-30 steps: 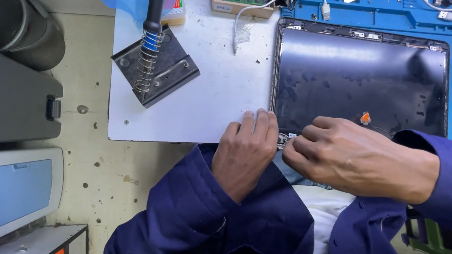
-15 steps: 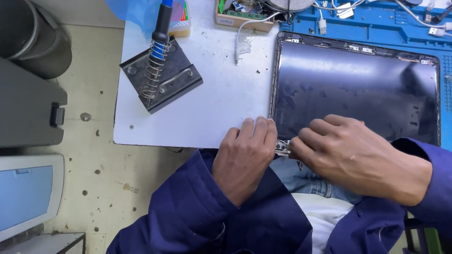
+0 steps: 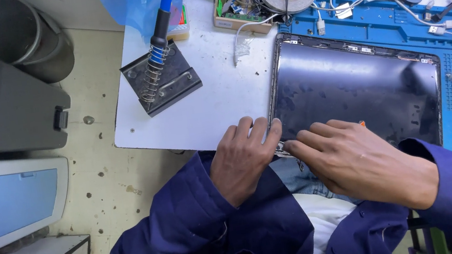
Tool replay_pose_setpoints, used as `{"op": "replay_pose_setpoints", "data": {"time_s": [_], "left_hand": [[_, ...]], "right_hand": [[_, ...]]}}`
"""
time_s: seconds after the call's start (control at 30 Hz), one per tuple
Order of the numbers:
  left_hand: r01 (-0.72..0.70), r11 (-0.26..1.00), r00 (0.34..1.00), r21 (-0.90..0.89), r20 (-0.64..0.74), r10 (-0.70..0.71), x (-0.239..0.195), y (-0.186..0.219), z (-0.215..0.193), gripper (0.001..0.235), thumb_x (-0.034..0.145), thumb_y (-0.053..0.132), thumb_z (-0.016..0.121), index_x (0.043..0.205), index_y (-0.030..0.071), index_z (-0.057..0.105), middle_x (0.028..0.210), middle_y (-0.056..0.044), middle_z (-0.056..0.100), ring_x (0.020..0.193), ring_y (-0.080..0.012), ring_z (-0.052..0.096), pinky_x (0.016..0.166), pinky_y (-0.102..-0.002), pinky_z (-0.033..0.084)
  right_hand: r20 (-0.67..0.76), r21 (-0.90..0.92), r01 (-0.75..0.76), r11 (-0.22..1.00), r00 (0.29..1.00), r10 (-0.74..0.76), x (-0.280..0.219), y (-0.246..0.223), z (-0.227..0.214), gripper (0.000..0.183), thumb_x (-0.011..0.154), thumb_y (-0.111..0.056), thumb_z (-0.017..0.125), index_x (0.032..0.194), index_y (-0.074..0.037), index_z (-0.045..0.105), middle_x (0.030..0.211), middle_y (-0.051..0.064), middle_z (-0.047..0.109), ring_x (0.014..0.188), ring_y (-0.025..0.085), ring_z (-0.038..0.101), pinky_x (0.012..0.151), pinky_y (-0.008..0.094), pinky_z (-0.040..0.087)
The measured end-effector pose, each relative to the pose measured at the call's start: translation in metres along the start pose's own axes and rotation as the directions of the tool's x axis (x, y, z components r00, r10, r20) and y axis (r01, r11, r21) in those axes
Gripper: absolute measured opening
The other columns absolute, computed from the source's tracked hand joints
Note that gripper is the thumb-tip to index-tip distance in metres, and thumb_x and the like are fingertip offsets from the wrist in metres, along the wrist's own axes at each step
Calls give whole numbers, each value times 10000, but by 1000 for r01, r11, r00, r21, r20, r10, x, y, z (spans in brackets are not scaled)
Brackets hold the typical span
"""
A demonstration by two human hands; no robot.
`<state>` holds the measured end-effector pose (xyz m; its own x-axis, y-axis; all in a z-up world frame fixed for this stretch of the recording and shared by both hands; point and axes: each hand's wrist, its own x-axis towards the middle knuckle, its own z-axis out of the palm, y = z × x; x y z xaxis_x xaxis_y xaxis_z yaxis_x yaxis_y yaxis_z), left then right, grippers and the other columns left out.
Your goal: The person removes the bezel from a laptop screen and uses a screwdriver to unscrew screws from the screen assembly while the device rests on their lap.
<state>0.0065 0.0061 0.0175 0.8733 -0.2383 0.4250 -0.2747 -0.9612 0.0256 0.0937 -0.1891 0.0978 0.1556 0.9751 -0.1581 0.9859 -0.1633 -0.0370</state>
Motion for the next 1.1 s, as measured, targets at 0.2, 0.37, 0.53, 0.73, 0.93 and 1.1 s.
{"op": "replay_pose_setpoints", "data": {"time_s": [0.2,0.37,0.53,0.73,0.93,1.1], "left_hand": [[-28,995,1000,-94,-4,28,0,5,1,298,913,32,626,1198,116,650,955,-45,627,810,-228,564,619,-348,455],[-52,985,997,-162,-68,41,2,5,5,163,977,51,641,1131,90,674,886,-47,607,758,-223,543,582,-348,428],[-98,946,993,-308,-96,71,5,1,12,94,948,-4,655,1005,62,691,906,-88,632,787,-252,568,586,-357,456],[-113,941,993,-320,-76,93,6,1,12,68,944,11,644,937,79,648,889,-83,601,782,-254,552,593,-362,450],[-126,946,991,-300,-77,107,6,0,14,113,933,-34,663,924,79,658,889,-80,615,781,-243,559,597,-345,462],[-126,931,992,-343,-69,109,6,0,15,106,941,-25,657,968,75,679,917,-89,632,803,-253,572,609,-356,475]], "right_hand": [[-117,77,-52,996,991,61,-3,1,9,136,1075,-202,489,1037,-92,560,706,35,554,591,270,535,581,404,439],[-124,129,-43,991,990,59,-6,1,15,136,973,-95,504,1096,-63,550,856,74,536,711,274,511,662,412,457],[-167,139,-24,990,985,47,-8,1,19,118,1046,-116,474,1059,-64,579,753,59,544,618,277,514,585,414,426],[-189,86,-71,994,978,87,-8,0,17,172,1085,-212,498,969,-99,559,647,14,535,532,236,503,551,395,389],[-162,317,-70,946,979,127,-14,-1,11,173,1049,-143,456,1094,-61,602,828,85,623,636,283,582,606,420,465],[-171,319,-84,944,975,144,-16,0,5,156,1053,-152,453,1067,-72,587,819,74,623,636,286,582,589,418,439]]}}
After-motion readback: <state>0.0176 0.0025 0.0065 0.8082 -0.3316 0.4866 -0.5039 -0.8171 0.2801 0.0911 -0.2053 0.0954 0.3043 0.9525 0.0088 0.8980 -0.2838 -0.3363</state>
